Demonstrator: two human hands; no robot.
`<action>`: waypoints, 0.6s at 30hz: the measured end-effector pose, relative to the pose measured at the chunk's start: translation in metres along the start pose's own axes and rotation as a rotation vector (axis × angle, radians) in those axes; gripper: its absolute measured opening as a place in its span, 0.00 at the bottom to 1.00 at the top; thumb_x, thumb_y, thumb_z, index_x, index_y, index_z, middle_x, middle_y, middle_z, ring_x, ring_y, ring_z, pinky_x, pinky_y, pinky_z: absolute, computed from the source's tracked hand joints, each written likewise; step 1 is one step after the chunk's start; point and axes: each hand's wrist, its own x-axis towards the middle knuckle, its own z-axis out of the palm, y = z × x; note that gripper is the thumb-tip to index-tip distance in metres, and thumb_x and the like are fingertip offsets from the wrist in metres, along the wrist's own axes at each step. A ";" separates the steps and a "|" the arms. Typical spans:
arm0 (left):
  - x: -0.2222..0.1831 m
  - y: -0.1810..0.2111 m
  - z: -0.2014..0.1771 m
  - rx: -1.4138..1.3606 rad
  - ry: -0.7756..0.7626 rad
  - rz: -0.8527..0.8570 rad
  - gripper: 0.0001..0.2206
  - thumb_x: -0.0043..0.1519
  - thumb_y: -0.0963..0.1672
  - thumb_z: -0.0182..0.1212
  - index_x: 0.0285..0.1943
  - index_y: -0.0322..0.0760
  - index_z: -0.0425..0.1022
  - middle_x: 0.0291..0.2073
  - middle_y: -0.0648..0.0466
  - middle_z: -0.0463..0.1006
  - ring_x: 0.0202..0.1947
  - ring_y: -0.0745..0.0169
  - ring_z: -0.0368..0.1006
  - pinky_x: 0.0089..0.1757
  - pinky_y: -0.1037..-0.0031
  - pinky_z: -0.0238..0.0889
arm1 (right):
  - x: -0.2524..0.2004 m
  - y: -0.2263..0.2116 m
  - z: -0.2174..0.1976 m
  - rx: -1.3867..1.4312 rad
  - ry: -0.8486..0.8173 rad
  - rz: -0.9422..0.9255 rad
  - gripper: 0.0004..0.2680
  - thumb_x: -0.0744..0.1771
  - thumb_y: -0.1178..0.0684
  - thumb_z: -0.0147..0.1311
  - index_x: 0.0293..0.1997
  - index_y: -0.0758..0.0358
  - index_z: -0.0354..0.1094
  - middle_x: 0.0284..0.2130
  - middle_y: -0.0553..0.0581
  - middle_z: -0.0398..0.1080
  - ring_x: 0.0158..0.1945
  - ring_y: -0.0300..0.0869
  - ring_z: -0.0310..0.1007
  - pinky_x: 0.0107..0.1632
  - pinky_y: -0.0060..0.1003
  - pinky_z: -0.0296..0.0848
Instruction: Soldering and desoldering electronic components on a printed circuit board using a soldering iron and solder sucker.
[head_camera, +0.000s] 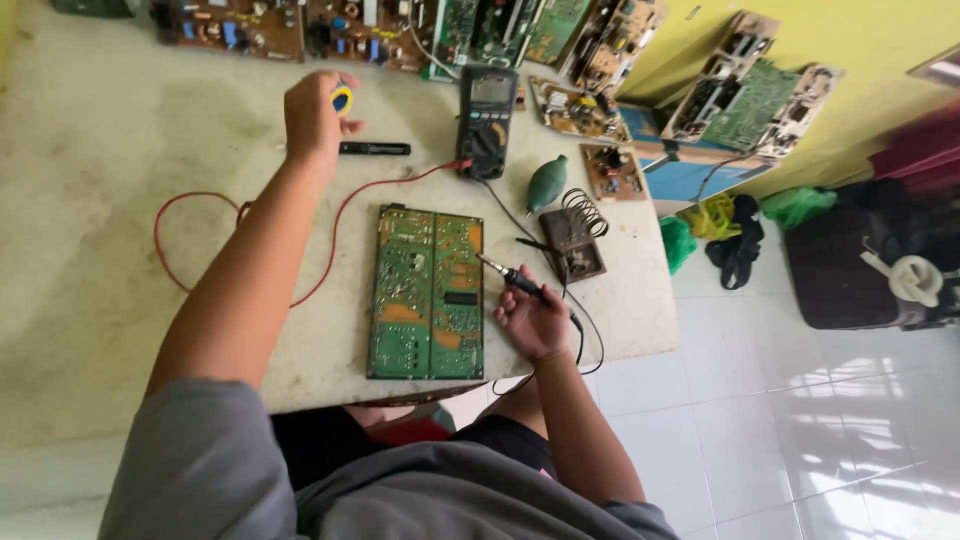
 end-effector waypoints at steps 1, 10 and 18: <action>-0.030 0.006 -0.007 0.007 0.010 -0.004 0.11 0.60 0.49 0.54 0.40 0.44 0.81 0.31 0.55 0.71 0.16 0.67 0.66 0.30 0.76 0.86 | 0.002 -0.002 0.001 0.008 0.003 0.010 0.20 0.67 0.43 0.51 0.67 0.49 0.69 0.57 0.63 0.74 0.56 0.54 0.75 0.60 0.57 0.66; -0.257 -0.073 -0.129 -0.519 -0.354 -0.188 0.16 0.63 0.42 0.50 0.60 0.35 0.66 0.43 0.51 0.69 0.38 0.61 0.71 0.44 0.64 0.77 | 0.002 -0.004 -0.005 0.002 0.008 0.002 0.19 0.66 0.44 0.53 0.66 0.51 0.71 0.54 0.63 0.76 0.56 0.54 0.75 0.61 0.57 0.66; -0.296 -0.127 -0.192 -0.132 -0.117 -0.007 0.16 0.66 0.38 0.50 0.63 0.27 0.62 0.38 0.39 0.72 0.28 0.55 0.72 0.35 0.66 0.72 | 0.001 -0.004 -0.026 -0.095 0.034 -0.073 0.16 0.68 0.44 0.50 0.60 0.52 0.76 0.54 0.63 0.76 0.55 0.53 0.77 0.62 0.56 0.69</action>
